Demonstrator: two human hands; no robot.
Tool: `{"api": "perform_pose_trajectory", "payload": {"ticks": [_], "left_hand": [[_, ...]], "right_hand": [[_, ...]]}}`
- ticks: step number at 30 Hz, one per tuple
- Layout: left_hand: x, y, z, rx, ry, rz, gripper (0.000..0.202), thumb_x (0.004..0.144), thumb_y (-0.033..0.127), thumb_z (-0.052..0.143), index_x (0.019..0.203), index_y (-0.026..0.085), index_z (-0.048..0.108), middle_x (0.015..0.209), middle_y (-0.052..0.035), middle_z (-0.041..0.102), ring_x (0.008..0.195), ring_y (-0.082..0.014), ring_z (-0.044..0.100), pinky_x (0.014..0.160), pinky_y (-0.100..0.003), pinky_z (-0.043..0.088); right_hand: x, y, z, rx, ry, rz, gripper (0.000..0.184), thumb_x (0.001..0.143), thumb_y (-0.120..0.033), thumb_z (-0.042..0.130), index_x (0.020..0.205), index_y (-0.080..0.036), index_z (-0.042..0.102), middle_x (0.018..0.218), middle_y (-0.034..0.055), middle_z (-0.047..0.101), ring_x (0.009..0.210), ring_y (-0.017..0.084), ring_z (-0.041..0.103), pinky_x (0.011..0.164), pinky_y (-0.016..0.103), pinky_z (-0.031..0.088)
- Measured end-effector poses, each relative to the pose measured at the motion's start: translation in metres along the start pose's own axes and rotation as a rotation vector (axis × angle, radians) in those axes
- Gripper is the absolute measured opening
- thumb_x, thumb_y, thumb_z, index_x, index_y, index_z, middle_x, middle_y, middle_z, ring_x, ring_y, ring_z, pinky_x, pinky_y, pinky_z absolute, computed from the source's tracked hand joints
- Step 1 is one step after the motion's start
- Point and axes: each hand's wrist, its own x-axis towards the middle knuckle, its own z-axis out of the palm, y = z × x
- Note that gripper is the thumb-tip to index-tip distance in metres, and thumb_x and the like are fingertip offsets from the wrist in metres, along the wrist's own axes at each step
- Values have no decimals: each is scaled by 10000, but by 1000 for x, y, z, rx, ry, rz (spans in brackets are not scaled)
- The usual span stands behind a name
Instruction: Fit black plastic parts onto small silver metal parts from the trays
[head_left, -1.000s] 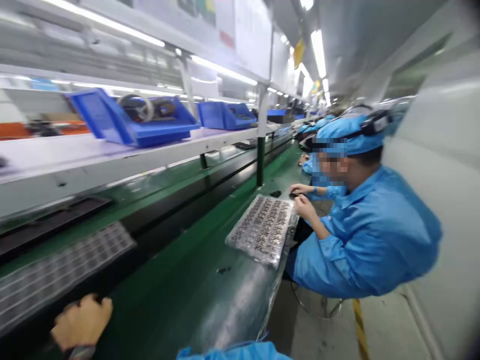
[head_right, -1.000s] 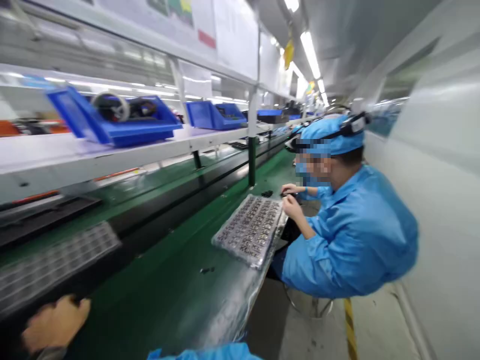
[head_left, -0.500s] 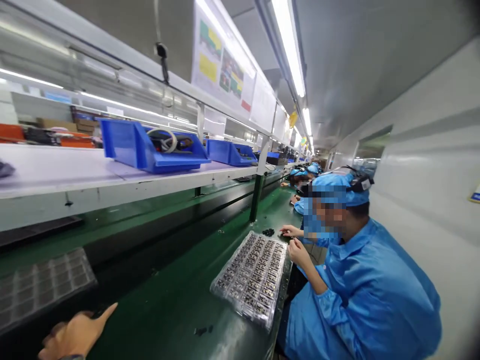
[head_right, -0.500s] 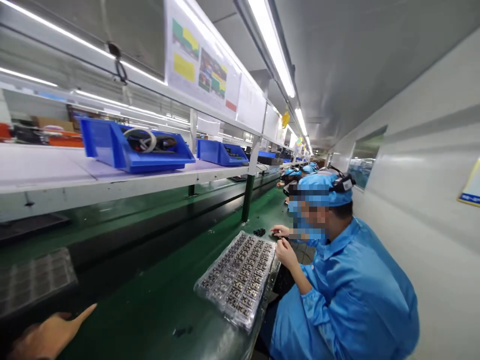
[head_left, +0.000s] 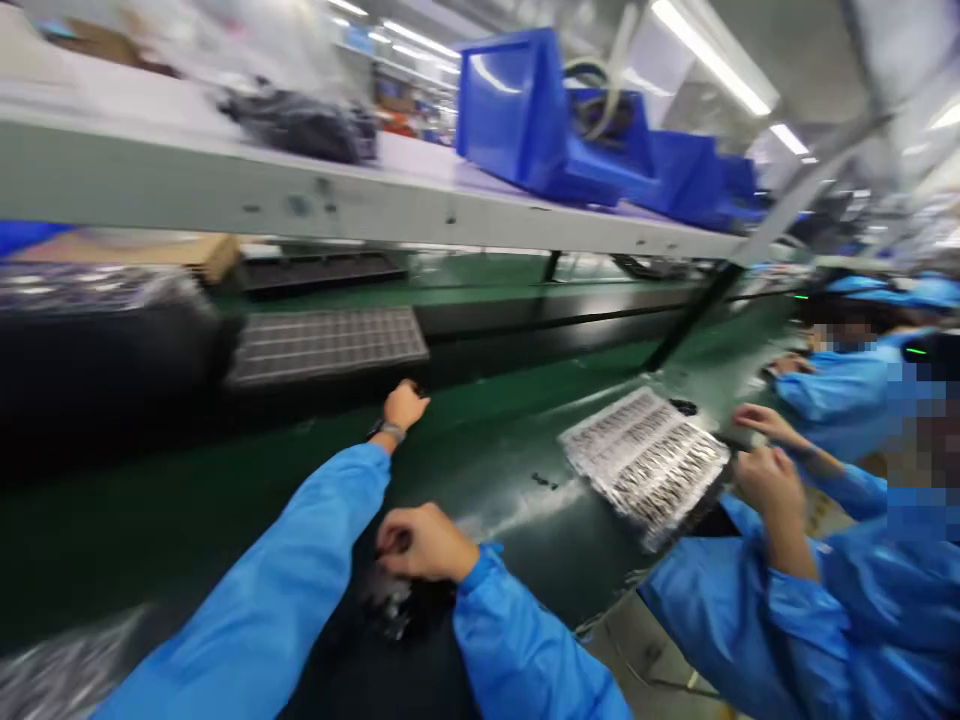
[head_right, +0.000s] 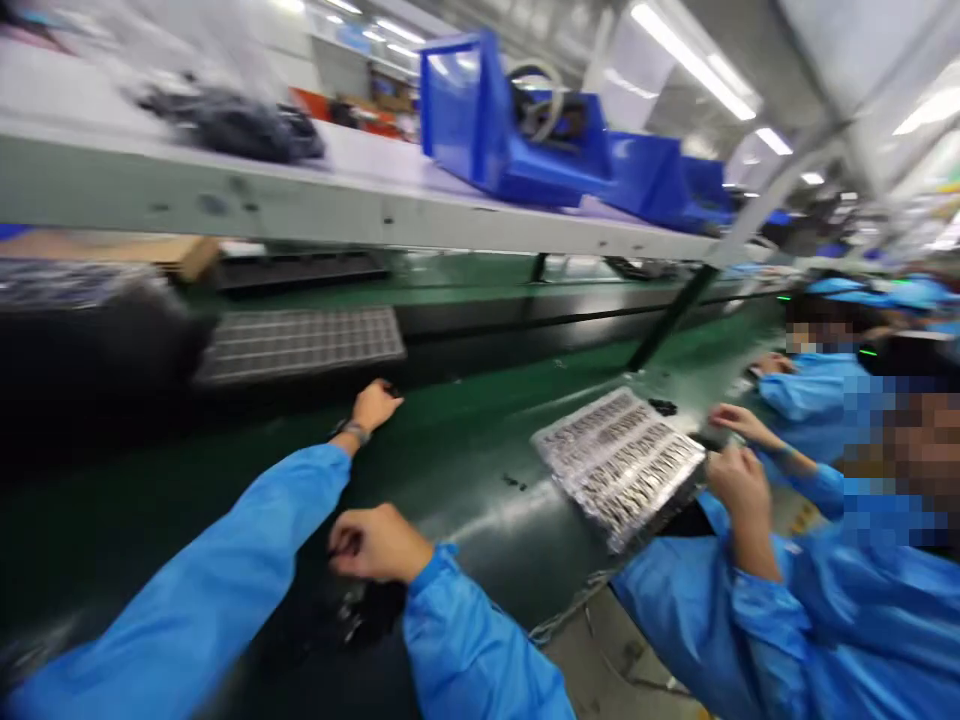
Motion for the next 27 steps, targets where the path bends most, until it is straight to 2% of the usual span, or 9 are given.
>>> {"api": "perform_pose_trajectory", "payload": {"ticks": [3, 8, 10, 12, 15, 17, 19, 23, 27], "left_hand": [[15, -15, 8, -11, -10, -117, 324, 776, 307, 827, 1032, 183, 673, 1138, -139, 740, 1146, -282, 688, 948, -321, 500], [20, -19, 8, -132, 30, -178, 399, 712, 238, 865, 1030, 156, 639, 1253, -190, 658, 1231, -317, 631, 990, -351, 482], [17, -19, 4, -211, 39, -176, 413, 691, 179, 868, 1023, 149, 626, 1206, -191, 670, 1223, -314, 627, 985, -353, 476], [13, -20, -2, -311, 43, -180, 386, 703, 118, 839, 1018, 144, 617, 1084, -167, 700, 1135, -285, 659, 943, -347, 490], [0, -25, -17, -500, 60, -195, 365, 789, 123, 753, 1117, 128, 593, 935, -110, 698, 877, -198, 698, 809, -310, 525], [-19, -32, -30, -615, 74, -196, 383, 852, 171, 683, 1216, 131, 569, 878, -69, 683, 731, -141, 670, 734, -280, 530], [-49, -43, -44, -749, 76, -160, 354, 869, 206, 632, 1215, 138, 602, 830, -41, 662, 648, -111, 626, 681, -258, 520], [-136, -66, -68, -1039, -66, -2, 217, 787, 257, 667, 942, 123, 739, 670, -14, 593, 559, -110, 529, 576, -251, 450], [-210, -79, -81, -889, -208, 47, 204, 808, 295, 683, 912, 146, 776, 571, 18, 537, 549, -118, 493, 594, -259, 412]], "right_hand": [[7, 9, -3, 5, 84, -5, 303, 748, -72, 751, 1019, -206, 774, 806, -19, 736, 734, 141, 671, 729, 224, 518], [4, 6, -18, -49, 172, -18, 168, 748, -87, 732, 867, -194, 783, 778, 9, 733, 719, 154, 661, 718, 240, 518], [4, 7, -19, -40, 214, -20, 130, 747, -92, 720, 815, -196, 761, 737, 2, 713, 688, 151, 646, 692, 242, 514], [4, 7, -20, -16, 242, -37, 115, 744, -97, 706, 787, -198, 741, 716, -1, 699, 665, 150, 634, 670, 244, 509], [3, 6, -20, 22, 283, -59, 86, 744, -133, 697, 787, -203, 723, 716, 1, 695, 660, 155, 631, 666, 255, 515], [1, 3, -21, 42, 318, -75, 51, 757, -175, 699, 796, -203, 714, 734, 7, 702, 677, 161, 641, 685, 266, 525], [-2, -2, -23, 70, 349, -97, 34, 773, -214, 702, 804, -202, 707, 751, 15, 708, 687, 166, 651, 701, 277, 535], [-9, -14, -24, 111, 411, -156, 56, 793, -254, 720, 791, -205, 692, 758, 19, 707, 690, 173, 656, 721, 295, 542], [-13, -22, -19, 105, 430, -196, 60, 802, -253, 730, 787, -206, 696, 767, 23, 714, 710, 181, 661, 727, 305, 544]]}}
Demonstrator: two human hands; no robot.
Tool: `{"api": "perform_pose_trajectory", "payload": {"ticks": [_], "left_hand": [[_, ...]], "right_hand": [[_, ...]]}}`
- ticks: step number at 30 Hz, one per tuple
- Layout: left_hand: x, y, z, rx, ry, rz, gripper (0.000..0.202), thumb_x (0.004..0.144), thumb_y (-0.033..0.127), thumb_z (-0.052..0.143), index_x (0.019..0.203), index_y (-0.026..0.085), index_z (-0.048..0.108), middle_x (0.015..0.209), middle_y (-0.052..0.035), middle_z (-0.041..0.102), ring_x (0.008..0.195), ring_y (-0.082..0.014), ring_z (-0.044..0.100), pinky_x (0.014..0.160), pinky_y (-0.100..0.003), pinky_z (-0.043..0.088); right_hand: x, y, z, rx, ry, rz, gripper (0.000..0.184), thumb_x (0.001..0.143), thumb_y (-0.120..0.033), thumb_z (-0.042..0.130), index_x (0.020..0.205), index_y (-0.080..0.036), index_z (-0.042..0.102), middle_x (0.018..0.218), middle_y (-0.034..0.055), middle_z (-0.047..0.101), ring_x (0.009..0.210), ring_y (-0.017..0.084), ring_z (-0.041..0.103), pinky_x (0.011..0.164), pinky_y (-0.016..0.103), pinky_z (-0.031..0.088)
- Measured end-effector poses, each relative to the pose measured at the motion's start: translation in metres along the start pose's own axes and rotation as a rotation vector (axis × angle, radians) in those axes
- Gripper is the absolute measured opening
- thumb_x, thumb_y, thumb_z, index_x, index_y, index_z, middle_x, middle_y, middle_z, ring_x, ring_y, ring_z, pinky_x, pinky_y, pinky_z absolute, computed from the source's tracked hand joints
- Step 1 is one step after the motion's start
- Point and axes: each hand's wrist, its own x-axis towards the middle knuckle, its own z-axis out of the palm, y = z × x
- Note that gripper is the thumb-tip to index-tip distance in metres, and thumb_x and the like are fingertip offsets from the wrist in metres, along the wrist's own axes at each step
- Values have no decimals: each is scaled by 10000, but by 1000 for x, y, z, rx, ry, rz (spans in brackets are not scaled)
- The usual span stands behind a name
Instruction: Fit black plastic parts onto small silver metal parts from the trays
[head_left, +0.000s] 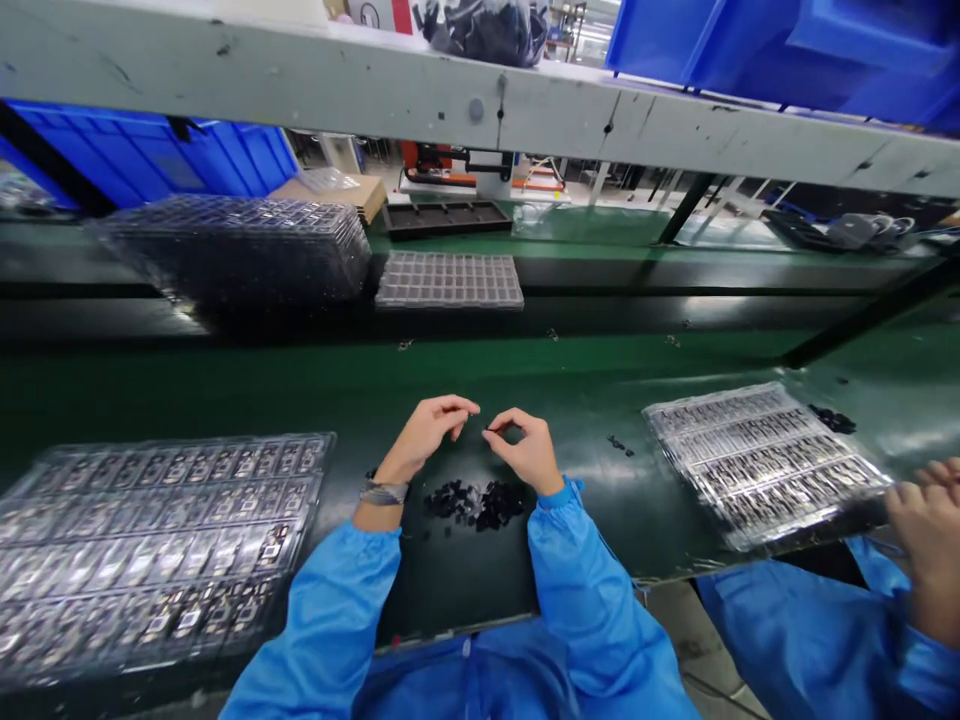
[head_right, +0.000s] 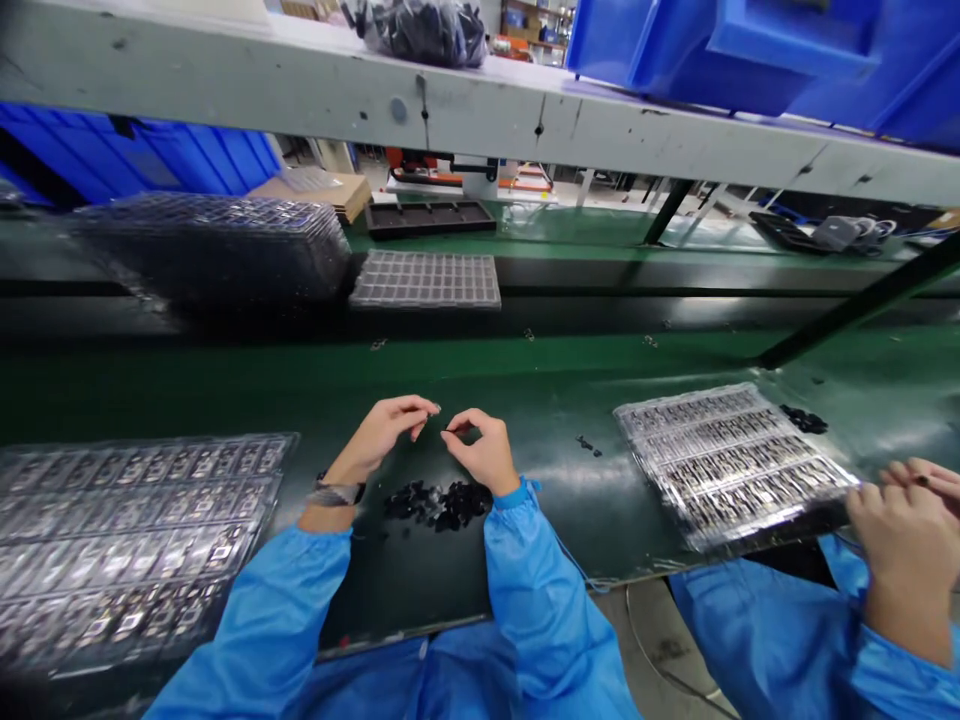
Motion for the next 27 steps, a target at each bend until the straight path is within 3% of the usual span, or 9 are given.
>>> {"api": "perform_pose_trajectory", "payload": {"ticks": [4, 8, 13, 20, 23, 27], "left_hand": [[-29, -9, -2, 52, 10, 32, 256, 858, 361, 662, 980, 168, 780, 603, 28, 519, 581, -126, 486, 622, -265, 402], [-34, -19, -13, 12, 97, 38, 269, 861, 366, 667, 993, 159, 776, 603, 27, 514, 593, -129, 483, 640, -266, 402], [-40, -21, -24, -7, 92, 2, 309, 851, 387, 698, 1033, 152, 779, 629, 11, 552, 609, -131, 500, 640, -266, 423], [-43, -22, 2, 54, 69, 65, 476, 841, 350, 714, 1278, 164, 697, 930, -56, 698, 788, -157, 633, 744, -279, 503], [-43, -23, 12, 163, 92, 93, 348, 857, 321, 688, 1163, 164, 742, 950, -72, 732, 844, -185, 662, 755, -285, 506], [-42, -29, 16, 267, 127, 103, 263, 870, 307, 661, 1075, 172, 756, 916, -69, 741, 786, -184, 653, 682, -279, 485]], "right_hand": [[-3, -2, 9, 15, -55, -7, 52, 816, -253, 729, 825, -204, 713, 805, 35, 735, 755, 193, 681, 769, 323, 562], [-4, 2, 13, 34, -111, 6, 63, 815, -258, 740, 835, -200, 724, 817, 40, 743, 765, 197, 692, 780, 329, 568], [-4, 9, 14, 11, -141, 66, 117, 810, -295, 761, 881, -203, 746, 815, 45, 753, 746, 197, 698, 750, 324, 579], [-5, 17, 18, -10, -136, 90, 140, 801, -267, 749, 918, -192, 740, 839, 52, 767, 764, 197, 723, 743, 308, 582], [-5, 19, 17, -30, -134, 96, 128, 811, -253, 720, 922, -194, 738, 843, 54, 772, 770, 197, 728, 748, 308, 576], [-5, 20, 17, -56, -139, 102, 143, 802, -225, 702, 939, -199, 731, 832, 45, 770, 774, 195, 730, 749, 304, 573]]}}
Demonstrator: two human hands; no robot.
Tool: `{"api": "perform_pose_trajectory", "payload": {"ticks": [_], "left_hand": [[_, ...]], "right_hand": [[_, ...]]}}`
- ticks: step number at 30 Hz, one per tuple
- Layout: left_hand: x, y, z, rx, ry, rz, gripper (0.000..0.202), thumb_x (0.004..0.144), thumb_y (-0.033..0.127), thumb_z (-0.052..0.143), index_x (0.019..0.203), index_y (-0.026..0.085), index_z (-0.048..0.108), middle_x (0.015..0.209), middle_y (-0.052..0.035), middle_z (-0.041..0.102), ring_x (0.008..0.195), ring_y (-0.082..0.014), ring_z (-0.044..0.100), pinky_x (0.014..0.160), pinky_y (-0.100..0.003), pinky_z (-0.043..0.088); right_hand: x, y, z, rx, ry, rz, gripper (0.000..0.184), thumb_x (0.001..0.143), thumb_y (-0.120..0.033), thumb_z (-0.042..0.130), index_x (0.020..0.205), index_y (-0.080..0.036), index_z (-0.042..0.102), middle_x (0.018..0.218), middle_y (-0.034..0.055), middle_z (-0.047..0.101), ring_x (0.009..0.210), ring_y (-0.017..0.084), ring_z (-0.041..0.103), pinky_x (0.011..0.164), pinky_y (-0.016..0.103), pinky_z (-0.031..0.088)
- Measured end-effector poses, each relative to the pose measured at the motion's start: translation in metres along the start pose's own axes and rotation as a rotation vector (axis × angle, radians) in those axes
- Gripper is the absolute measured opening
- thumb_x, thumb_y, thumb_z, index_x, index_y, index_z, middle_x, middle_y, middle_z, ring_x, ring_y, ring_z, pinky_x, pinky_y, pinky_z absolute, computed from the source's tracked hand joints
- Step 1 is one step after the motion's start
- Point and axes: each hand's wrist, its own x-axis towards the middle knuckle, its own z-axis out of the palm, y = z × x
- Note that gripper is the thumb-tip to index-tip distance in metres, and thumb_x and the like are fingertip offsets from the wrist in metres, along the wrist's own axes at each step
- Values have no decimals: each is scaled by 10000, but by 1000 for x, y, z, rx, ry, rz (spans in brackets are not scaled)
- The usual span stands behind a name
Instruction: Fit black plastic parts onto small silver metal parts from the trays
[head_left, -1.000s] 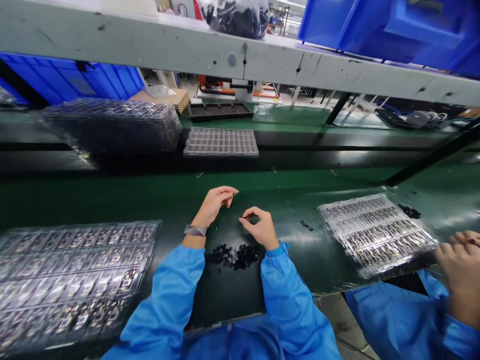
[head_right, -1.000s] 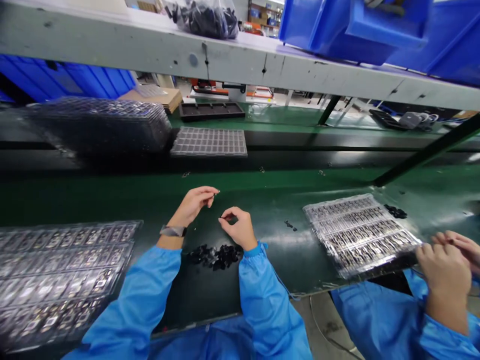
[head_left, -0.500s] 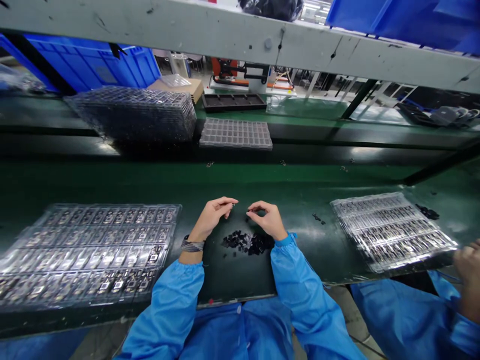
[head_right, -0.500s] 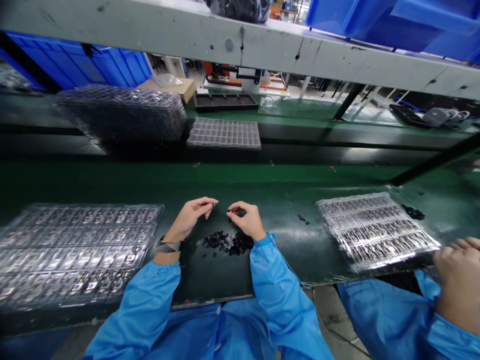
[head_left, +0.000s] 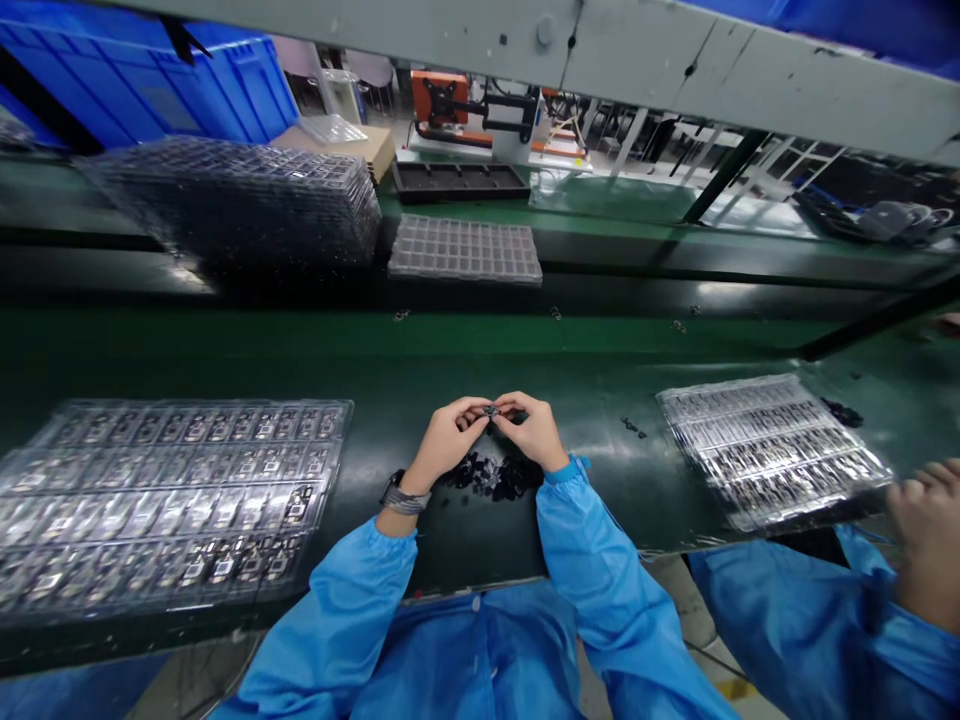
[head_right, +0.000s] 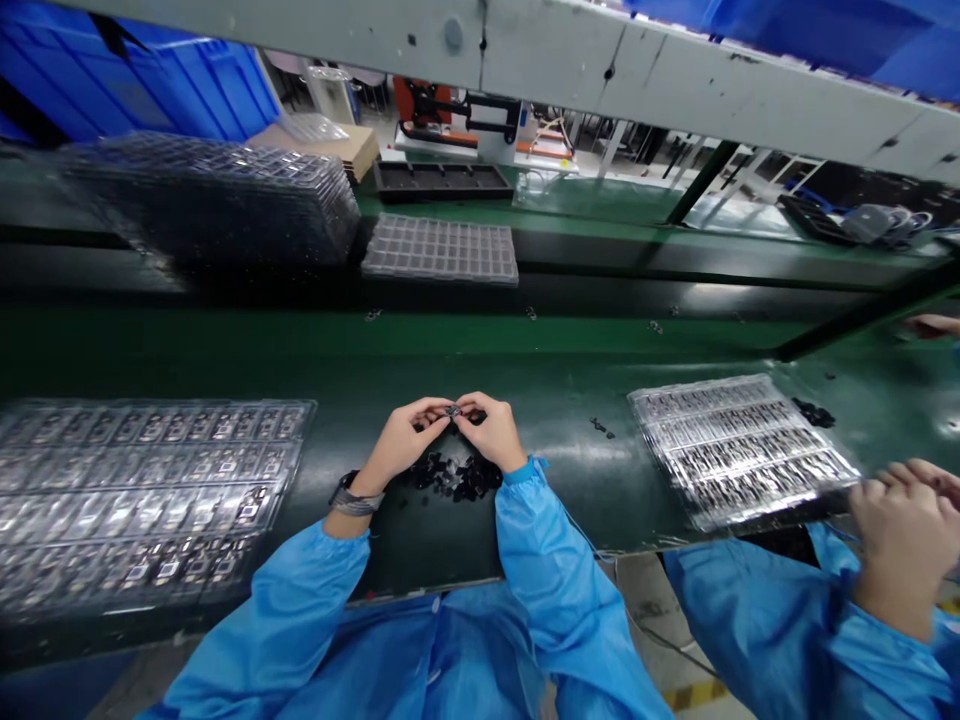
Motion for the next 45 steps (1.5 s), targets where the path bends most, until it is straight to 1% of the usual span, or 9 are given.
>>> {"api": "perform_pose_trajectory", "payload": {"ticks": [5, 9, 13, 18, 22, 28, 34, 39, 45], "left_hand": [[0, -9, 3, 21, 56, -13, 231, 849, 268, 669, 1042, 168, 748, 848, -56, 729, 720, -165, 638, 644, -264, 473], [0, -9, 4, -19, 55, -43, 220, 828, 281, 696, 1009, 161, 737, 796, -48, 712, 697, -163, 642, 639, -265, 492], [0, -6, 3, -69, 42, -58, 237, 820, 296, 715, 1011, 157, 726, 813, -53, 716, 727, -170, 664, 675, -276, 521], [0, -7, 4, -163, 28, -87, 260, 804, 315, 739, 1006, 153, 715, 839, -65, 723, 761, -177, 679, 724, -293, 548], [1, -9, 5, -183, 35, -104, 283, 799, 300, 731, 1033, 143, 717, 814, -61, 716, 716, -169, 670, 692, -286, 543], [0, -7, 5, -166, 38, -97, 265, 797, 294, 724, 1011, 139, 734, 799, -54, 717, 706, -161, 668, 685, -270, 535], [0, -4, 5, -132, 56, -84, 253, 793, 291, 726, 988, 131, 728, 775, -46, 708, 687, -151, 654, 646, -243, 504], [-2, 0, 7, -155, 5, -36, 297, 821, 310, 719, 1055, 127, 740, 828, -61, 734, 737, -164, 674, 687, -260, 519], [-2, 3, 6, -235, -10, -27, 309, 814, 287, 732, 1078, 127, 728, 857, -68, 746, 765, -179, 704, 724, -280, 549]], "right_hand": [[0, 2, 2, 3, -2, -2, 163, 814, -237, 709, 971, -196, 725, 843, 51, 773, 784, 198, 741, 741, 300, 576], [-1, 3, 4, 23, -5, 1, 128, 821, -229, 706, 943, -198, 727, 864, 60, 783, 810, 211, 762, 742, 302, 588], [-2, 1, 4, 66, -6, 8, 129, 815, -233, 708, 937, -190, 721, 870, 68, 791, 824, 226, 776, 753, 314, 603], [-2, -3, 2, 132, -58, 43, 233, 829, -264, 703, 1048, -186, 699, 916, 71, 810, 862, 231, 783, 805, 336, 608], [-2, -3, 0, 147, -64, 61, 241, 889, -279, 640, 1107, -187, 683, 894, 60, 812, 863, 220, 778, 853, 350, 596], [-1, -1, 2, 220, -36, 97, 255, 877, -354, 699, 1070, -189, 686, 846, 51, 795, 832, 217, 767, 830, 342, 590], [0, -3, 2, 260, -17, 130, 284, 801, -369, 789, 1010, -197, 701, 858, 52, 795, 813, 218, 751, 799, 338, 579], [0, -2, 1, 272, -6, 162, 358, 745, -393, 847, 1007, -193, 707, 830, 47, 773, 776, 210, 734, 757, 325, 575], [1, -3, -1, 349, -85, 203, 348, 765, -468, 836, 932, -185, 722, 821, 39, 748, 745, 181, 703, 720, 297, 561]]}}
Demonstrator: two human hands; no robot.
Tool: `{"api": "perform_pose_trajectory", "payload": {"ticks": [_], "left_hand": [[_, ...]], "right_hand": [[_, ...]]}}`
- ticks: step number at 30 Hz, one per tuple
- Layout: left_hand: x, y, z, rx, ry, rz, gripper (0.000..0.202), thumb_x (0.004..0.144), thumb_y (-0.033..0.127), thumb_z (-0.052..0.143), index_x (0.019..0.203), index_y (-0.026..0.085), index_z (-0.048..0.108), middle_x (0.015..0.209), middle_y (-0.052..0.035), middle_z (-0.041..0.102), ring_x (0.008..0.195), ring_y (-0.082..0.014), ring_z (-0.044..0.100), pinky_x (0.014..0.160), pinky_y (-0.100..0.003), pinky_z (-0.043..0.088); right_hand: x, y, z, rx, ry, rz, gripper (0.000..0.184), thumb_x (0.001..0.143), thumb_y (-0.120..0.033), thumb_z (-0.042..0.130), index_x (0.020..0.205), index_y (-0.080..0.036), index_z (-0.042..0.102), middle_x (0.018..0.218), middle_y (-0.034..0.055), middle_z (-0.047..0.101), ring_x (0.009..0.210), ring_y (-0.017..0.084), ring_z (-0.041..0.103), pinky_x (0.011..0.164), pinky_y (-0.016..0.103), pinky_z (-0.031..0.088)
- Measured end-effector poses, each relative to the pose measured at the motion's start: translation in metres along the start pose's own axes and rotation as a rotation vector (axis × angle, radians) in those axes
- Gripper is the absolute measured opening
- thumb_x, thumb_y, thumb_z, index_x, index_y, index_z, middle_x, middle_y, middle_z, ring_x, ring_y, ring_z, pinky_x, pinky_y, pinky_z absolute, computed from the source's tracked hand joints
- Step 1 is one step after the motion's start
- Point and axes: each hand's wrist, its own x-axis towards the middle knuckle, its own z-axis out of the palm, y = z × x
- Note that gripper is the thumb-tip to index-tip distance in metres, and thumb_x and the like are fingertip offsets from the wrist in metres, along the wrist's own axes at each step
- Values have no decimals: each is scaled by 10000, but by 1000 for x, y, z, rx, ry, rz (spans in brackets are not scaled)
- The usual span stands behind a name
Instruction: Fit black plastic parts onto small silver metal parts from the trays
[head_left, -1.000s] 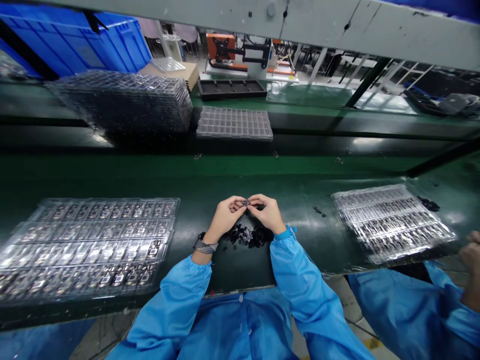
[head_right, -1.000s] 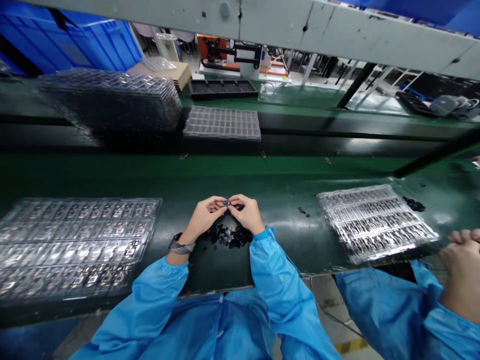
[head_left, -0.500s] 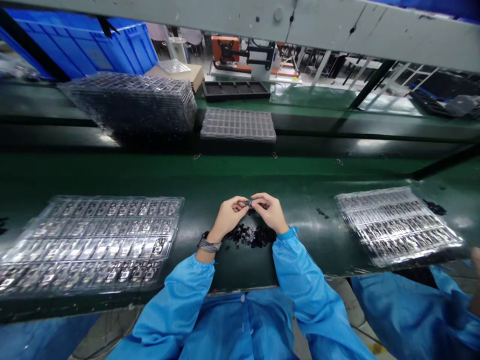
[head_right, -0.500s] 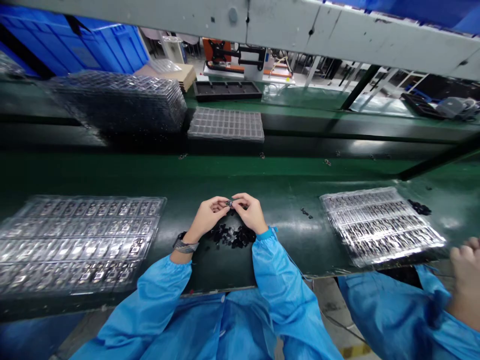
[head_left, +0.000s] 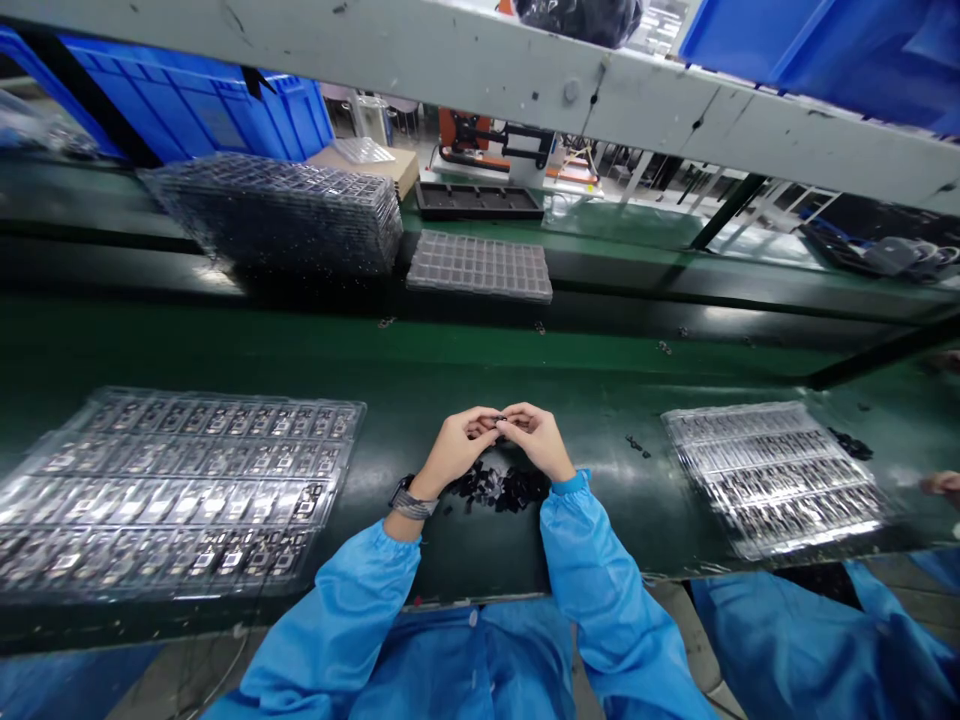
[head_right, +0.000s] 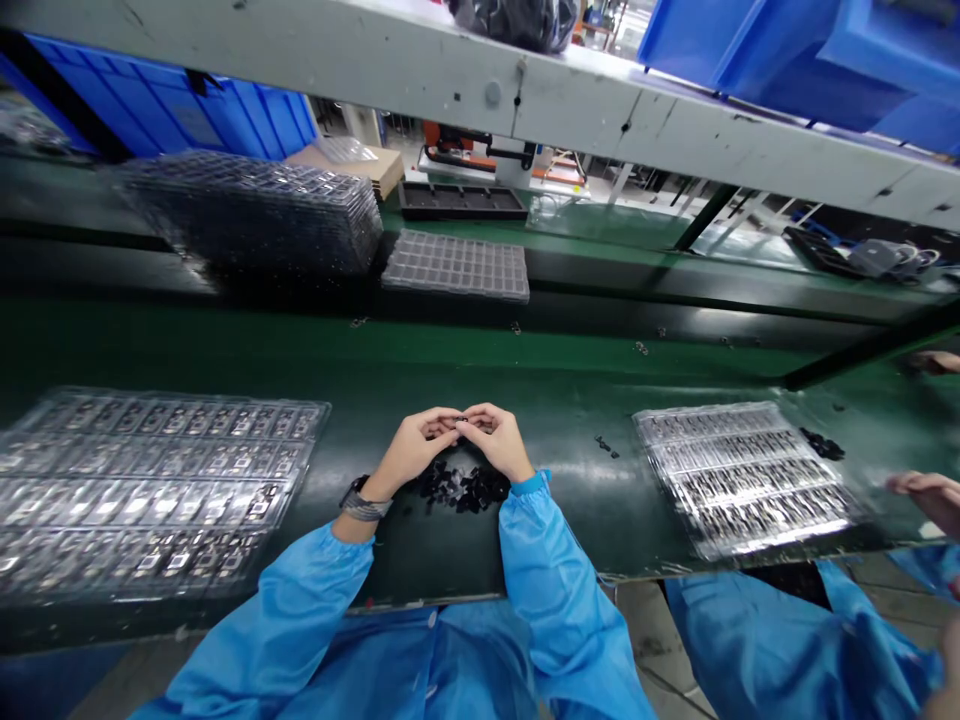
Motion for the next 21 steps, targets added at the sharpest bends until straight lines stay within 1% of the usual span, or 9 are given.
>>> {"api": "perform_pose_trajectory", "payload": {"ticks": [3, 6, 12, 15, 17, 19, 21], "left_hand": [[-1, 2, -2, -63, 12, -25, 354, 808, 304, 760, 1112, 132, 702, 813, -43, 716, 715, -170, 703, 714, -287, 567], [-1, 5, -2, -118, 0, -41, 389, 797, 306, 784, 1132, 131, 690, 802, -30, 702, 695, -163, 704, 713, -285, 573], [-3, 9, 2, -150, -22, -66, 415, 778, 322, 820, 1120, 124, 696, 770, -26, 697, 681, -166, 715, 677, -266, 565], [-5, 11, 2, -159, 12, -64, 412, 768, 333, 831, 1106, 135, 704, 779, -22, 691, 671, -171, 723, 650, -263, 562], [-6, 12, 2, -188, 34, -63, 425, 762, 339, 840, 1110, 137, 704, 795, -22, 688, 663, -172, 725, 631, -262, 560], [-7, 13, 2, -233, 42, -64, 443, 757, 342, 849, 1118, 132, 700, 798, -25, 688, 652, -173, 722, 608, -261, 552], [-6, 15, 1, -296, 39, -64, 458, 752, 342, 858, 1122, 127, 696, 787, -25, 688, 633, -169, 712, 593, -262, 547]], "right_hand": [[1, -2, 0, 48, -25, 9, 358, 832, -544, 759, 864, -189, 728, 779, 29, 725, 699, 165, 670, 684, 290, 554], [1, -3, 0, 69, -34, 10, 394, 840, -586, 738, 811, -193, 723, 734, 18, 703, 669, 160, 642, 669, 288, 546], [-2, -4, 2, 74, -30, -8, 334, 812, -522, 795, 770, -198, 726, 713, 10, 695, 665, 157, 616, 684, 282, 515], [-2, -4, 4, 83, 3, -24, 373, 843, -559, 752, 744, -199, 735, 705, 17, 688, 678, 168, 620, 706, 296, 520], [-1, -4, 5, 119, -2, -12, 433, 882, -612, 682, 776, -198, 751, 756, 39, 710, 699, 180, 638, 729, 316, 535], [0, -2, 5, 166, -12, 1, 477, 910, -647, 618, 847, -198, 766, 843, 65, 736, 748, 196, 664, 742, 333, 550], [3, 2, 5, 174, 14, 11, 500, 930, -656, 569, 905, -196, 764, 886, 83, 744, 788, 209, 681, 728, 334, 557]]}}
